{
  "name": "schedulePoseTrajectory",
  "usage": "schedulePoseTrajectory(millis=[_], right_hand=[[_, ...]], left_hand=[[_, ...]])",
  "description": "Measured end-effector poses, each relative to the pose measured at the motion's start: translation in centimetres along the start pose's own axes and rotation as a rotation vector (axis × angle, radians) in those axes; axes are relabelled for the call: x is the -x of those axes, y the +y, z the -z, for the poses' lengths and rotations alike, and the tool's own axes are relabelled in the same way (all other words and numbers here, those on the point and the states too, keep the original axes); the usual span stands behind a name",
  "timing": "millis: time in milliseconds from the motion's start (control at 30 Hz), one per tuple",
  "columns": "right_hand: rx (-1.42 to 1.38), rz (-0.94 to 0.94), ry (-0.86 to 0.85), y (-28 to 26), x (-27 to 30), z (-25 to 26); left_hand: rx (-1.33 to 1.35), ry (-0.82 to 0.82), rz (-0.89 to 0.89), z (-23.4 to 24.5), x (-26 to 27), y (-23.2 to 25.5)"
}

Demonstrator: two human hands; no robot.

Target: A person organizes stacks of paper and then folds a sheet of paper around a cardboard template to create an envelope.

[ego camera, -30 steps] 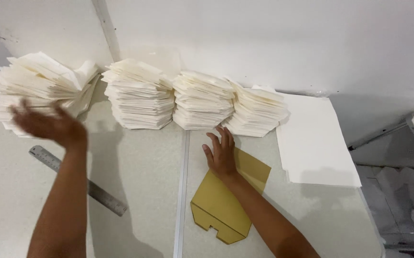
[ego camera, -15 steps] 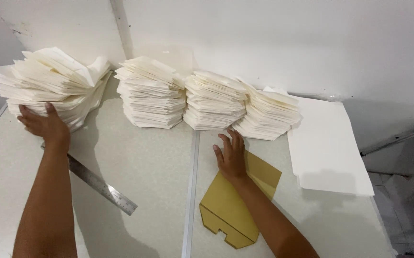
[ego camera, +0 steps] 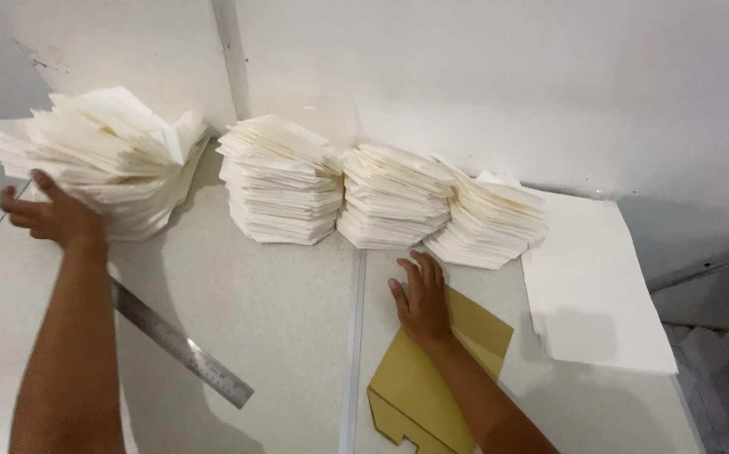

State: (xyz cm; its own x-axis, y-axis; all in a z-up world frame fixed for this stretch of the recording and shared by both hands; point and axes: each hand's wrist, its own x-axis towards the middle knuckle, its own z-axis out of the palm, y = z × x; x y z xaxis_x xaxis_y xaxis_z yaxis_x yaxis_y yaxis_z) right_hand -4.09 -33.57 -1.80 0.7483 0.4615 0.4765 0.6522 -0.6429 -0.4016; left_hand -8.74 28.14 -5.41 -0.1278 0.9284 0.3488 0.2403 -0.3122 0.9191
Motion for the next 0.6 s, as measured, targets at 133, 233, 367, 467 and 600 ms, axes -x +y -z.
schedulePoseTrajectory(millis=[133,233,367,467,600], right_hand=[[0.025,0.062,0.025,0.2,-0.1,-0.1],[0.033,0.062,0.018,-0.2,-0.3,0.2],[0.034,0.06,0.031,-0.1,-0.5,0.0],[0.066,0.069,0.038,0.0,-0.2,-0.1],[0.066,0.064,0.033,-0.1,-0.2,0.0]], left_hand=[[0.582,-0.204,-0.065,-3.0,-7.8,-6.0],[0.635,-0.428,0.189,-2.6,-10.3,-4.3],[0.577,-0.542,0.289,-1.2,-11.5,1.6],[0.135,-0.5,0.594,2.7,-7.9,9.7],[-0.413,-0.663,-0.874,0.7,-12.8,0.2]])
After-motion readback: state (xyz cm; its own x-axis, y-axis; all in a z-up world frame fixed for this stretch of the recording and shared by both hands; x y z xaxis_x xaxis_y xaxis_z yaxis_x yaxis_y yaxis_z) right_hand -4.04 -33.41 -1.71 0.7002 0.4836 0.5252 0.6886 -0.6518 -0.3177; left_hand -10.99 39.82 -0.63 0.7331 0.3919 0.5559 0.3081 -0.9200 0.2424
